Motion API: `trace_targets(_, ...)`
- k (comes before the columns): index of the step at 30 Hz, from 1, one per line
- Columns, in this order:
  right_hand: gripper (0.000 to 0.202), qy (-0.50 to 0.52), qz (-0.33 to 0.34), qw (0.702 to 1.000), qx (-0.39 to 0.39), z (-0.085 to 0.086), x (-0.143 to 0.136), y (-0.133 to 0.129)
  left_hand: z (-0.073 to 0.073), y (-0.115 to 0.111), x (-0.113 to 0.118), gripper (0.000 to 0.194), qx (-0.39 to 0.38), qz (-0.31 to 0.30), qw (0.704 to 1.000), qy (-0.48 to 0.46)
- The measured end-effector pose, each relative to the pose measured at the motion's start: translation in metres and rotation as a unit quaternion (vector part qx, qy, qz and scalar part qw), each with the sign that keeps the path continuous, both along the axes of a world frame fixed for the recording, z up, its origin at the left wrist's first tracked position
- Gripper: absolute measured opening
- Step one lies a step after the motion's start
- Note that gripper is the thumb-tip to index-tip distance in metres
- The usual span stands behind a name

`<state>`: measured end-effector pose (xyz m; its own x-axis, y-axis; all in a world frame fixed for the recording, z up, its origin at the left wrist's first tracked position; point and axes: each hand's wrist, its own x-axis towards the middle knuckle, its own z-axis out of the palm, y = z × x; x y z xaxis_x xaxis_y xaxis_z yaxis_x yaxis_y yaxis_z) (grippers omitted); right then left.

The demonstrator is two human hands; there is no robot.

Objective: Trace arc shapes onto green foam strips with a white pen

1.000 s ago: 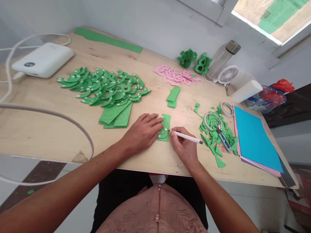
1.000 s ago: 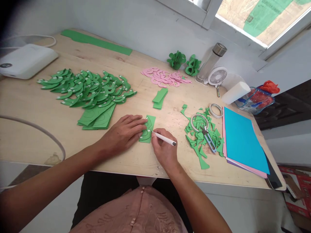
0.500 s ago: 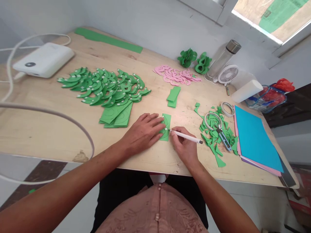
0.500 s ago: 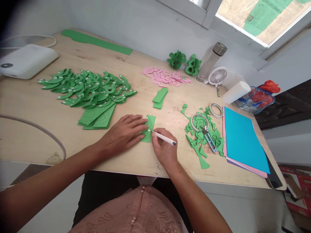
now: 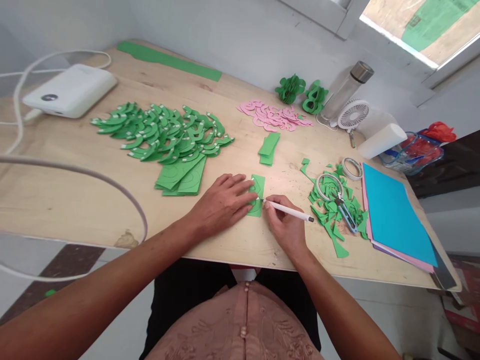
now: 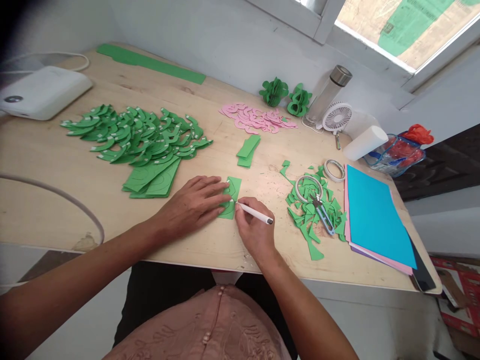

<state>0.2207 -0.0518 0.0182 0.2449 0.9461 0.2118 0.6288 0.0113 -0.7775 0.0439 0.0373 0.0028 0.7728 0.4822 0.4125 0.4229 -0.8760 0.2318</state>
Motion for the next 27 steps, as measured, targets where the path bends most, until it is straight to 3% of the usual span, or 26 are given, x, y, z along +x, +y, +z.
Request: trace_targets(27,0.014,-0.005,0.001,1.000,0.007,0.0002,-0.0013,-0.0089,-0.0012,-0.0001,0.0001,0.025,-0.012,-0.001,1.000,-0.003)
